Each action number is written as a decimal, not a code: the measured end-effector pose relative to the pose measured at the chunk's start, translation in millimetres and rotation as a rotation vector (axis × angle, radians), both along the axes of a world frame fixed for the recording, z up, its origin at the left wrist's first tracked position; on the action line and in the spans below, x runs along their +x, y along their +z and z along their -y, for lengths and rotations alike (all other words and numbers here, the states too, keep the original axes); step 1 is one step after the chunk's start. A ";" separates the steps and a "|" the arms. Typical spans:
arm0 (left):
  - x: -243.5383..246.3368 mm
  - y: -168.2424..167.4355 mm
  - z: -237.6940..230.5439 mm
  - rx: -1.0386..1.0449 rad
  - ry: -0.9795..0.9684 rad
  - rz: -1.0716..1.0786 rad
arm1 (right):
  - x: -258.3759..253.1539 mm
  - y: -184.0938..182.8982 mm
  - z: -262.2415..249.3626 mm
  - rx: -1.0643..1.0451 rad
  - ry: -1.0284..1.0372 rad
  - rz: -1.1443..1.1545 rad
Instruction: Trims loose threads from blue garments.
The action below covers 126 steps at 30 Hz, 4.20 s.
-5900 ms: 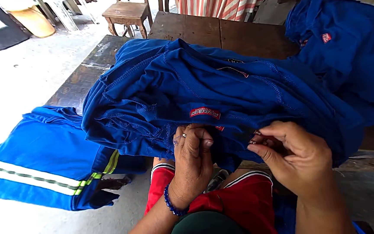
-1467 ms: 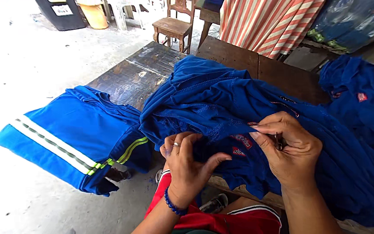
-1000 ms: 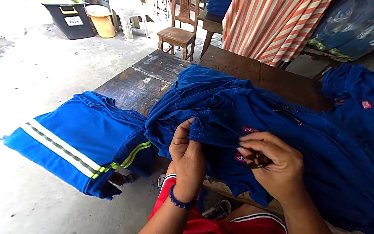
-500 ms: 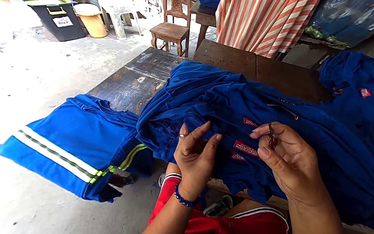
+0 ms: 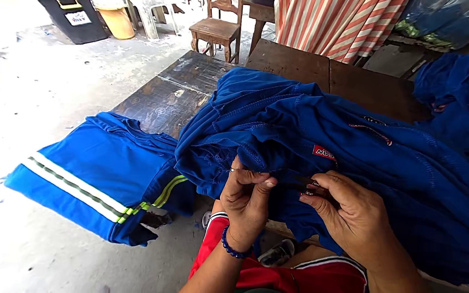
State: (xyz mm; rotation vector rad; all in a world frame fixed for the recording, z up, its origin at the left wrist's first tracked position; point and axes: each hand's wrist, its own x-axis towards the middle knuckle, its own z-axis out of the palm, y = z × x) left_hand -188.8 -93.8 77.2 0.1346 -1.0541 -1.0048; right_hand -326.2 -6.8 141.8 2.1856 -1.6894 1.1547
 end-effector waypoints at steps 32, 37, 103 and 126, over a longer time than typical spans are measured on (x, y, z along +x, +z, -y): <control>8.5 3.3 -8.7 0.114 0.211 0.095 | 5.8 2.4 4.5 0.001 0.120 0.281; 10.2 3.6 -8.2 0.100 0.171 0.067 | 12.2 0.4 4.7 0.005 0.059 0.080; 11.4 22.8 -27.8 0.528 -0.383 -0.291 | 2.8 6.8 7.7 0.235 0.179 0.341; 32.6 31.1 -33.7 0.797 -0.436 -0.421 | -2.9 -4.1 11.6 0.177 0.326 0.630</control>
